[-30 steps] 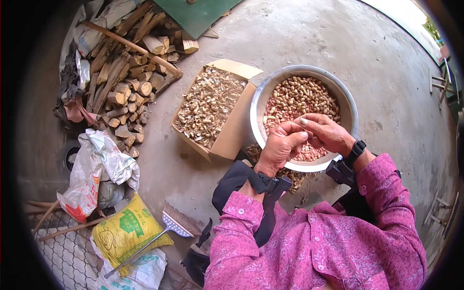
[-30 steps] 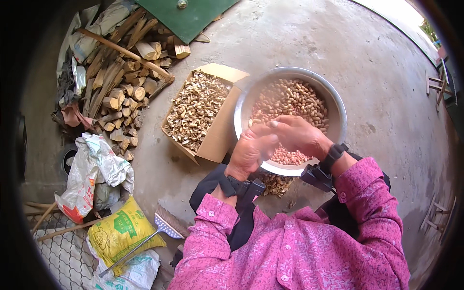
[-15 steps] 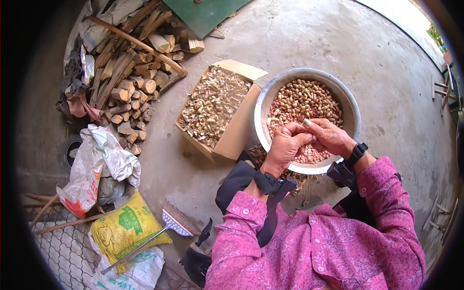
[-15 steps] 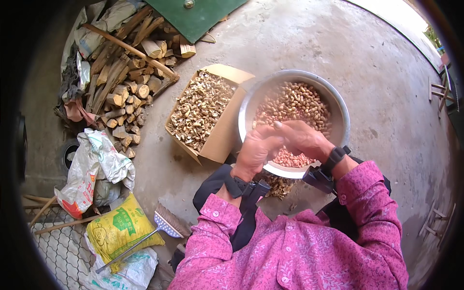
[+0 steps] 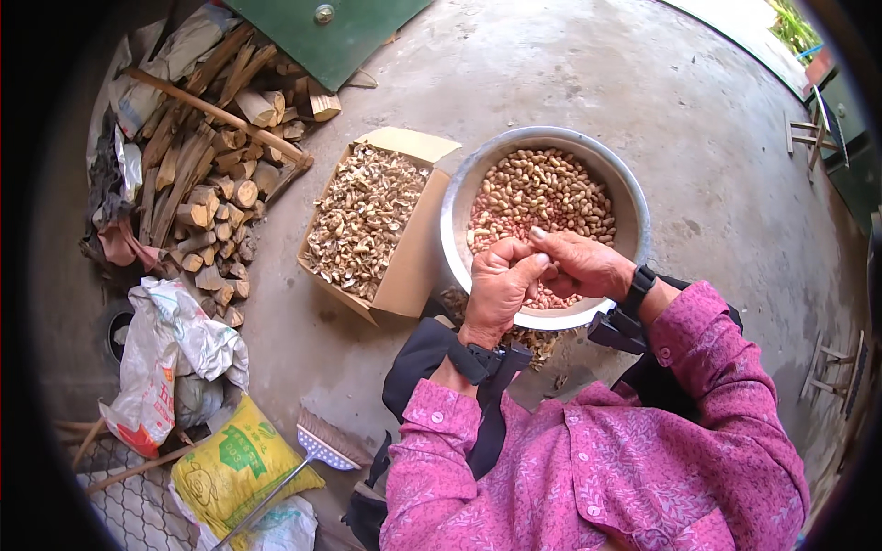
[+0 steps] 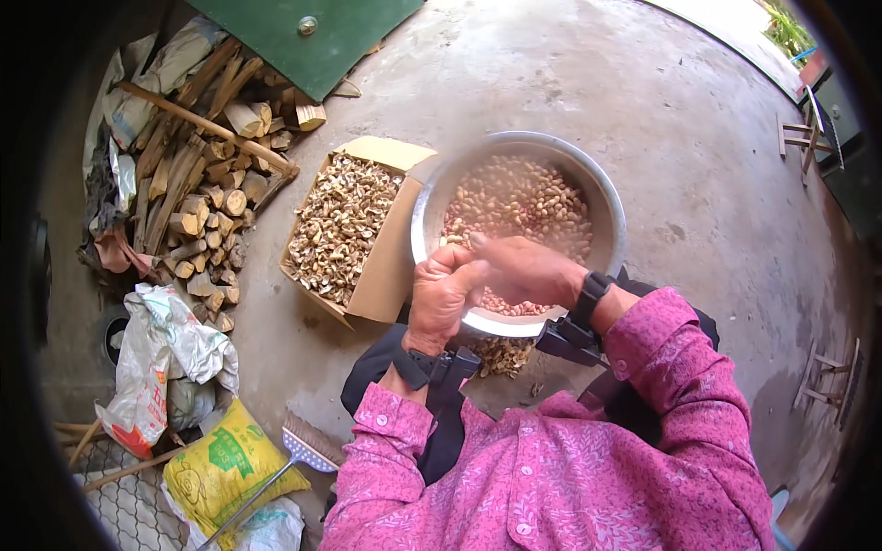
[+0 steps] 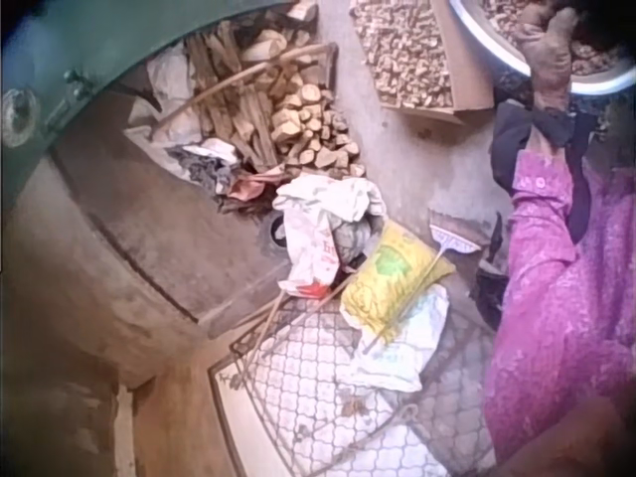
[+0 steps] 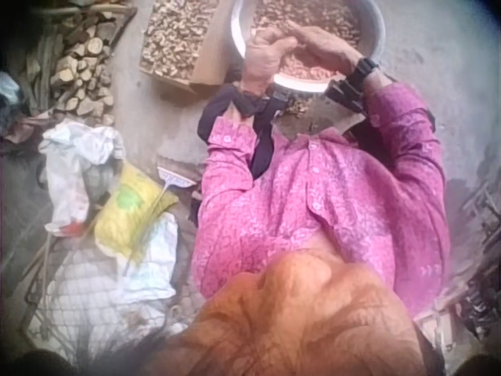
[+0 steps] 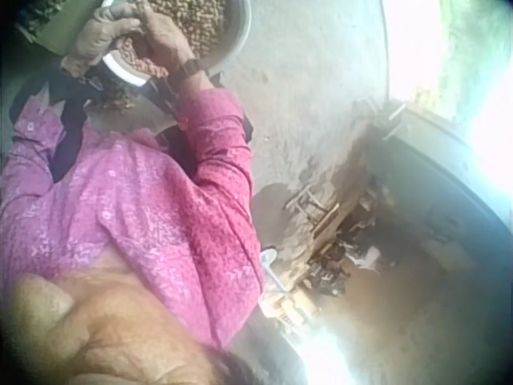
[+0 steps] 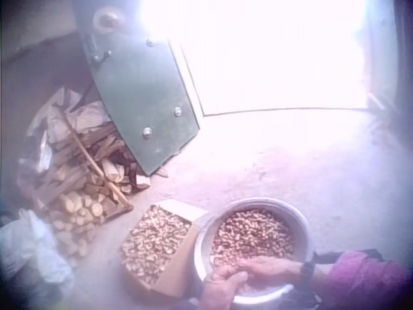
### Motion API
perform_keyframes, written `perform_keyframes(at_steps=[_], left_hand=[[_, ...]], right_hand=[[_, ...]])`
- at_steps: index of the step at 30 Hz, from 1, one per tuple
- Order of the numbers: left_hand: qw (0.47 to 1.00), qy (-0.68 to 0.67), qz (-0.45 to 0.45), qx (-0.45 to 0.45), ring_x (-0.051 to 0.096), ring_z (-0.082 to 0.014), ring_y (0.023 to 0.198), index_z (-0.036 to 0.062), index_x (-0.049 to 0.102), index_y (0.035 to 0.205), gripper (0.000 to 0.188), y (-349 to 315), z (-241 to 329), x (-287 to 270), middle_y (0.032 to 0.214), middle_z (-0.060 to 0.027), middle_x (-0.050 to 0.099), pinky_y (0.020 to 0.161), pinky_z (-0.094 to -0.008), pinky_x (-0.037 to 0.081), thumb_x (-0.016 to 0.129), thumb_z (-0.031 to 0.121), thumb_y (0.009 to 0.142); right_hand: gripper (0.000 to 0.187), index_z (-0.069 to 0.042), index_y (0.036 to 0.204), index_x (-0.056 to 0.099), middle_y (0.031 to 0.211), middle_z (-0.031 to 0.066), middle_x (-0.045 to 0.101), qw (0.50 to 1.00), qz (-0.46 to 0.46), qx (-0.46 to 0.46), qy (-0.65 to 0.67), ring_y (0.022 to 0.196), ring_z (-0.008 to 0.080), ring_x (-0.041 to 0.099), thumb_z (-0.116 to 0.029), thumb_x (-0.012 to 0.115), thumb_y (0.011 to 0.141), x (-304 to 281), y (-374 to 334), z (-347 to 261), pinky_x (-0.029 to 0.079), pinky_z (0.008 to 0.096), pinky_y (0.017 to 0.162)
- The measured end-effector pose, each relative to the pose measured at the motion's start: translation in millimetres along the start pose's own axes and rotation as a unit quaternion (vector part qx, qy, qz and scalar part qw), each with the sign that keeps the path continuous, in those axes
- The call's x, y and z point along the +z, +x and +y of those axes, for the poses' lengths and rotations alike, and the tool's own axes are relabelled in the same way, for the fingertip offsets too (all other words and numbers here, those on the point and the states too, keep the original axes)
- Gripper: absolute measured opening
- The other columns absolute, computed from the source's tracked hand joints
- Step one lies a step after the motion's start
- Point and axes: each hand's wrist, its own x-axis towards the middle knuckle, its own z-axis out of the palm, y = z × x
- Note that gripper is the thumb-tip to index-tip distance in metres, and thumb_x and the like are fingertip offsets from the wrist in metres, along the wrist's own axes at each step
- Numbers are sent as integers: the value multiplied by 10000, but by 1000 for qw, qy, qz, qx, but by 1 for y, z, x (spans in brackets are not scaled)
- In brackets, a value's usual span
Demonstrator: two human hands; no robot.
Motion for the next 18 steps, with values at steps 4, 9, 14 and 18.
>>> perform_keyframes(at_steps=[4, 9, 14, 18], left_hand=[[998, 51, 33, 4, 474, -7, 508, 14, 629, 818, 46, 2, 11, 8, 695, -31, 634, 443, -141, 367, 646, 56, 813], [989, 134, 56, 34, 437, 5, 526, 5, 646, 862, 82, 3, 1, 4, 658, 43, 566, 459, -148, 339, 669, 47, 796], [996, 70, 62, -7, 432, -11, 486, 6, 633, 872, 101, 4, 2, 4, 641, 21, 564, 422, -160, 320, 672, 21, 780], [999, 5, 46, -11, 462, -49, 486, 13, 626, 876, 84, 6, -2, -3, 648, -12, 578, 419, -175, 353, 654, 33, 800]], right_hand=[[389, -31, 820, 570, 614, -57, 432, 999, 3, -38, 25, 496, 38, 360, -371, 427, 942, -16, 3, 0, 281, 212, 414], [335, -31, 833, 574, 597, -63, 428, 1000, -20, -16, -3, 486, 34, 370, -335, 471, 930, -17, 1, 2, 276, 211, 405], [279, -14, 924, 579, 622, -52, 463, 997, -31, -21, 64, 492, 34, 402, -283, 504, 920, -19, 4, 6, 296, 208, 400], [236, -35, 884, 570, 632, -47, 471, 986, -72, -17, 148, 490, 43, 414, -256, 496, 926, -18, 4, 7, 308, 208, 399]])
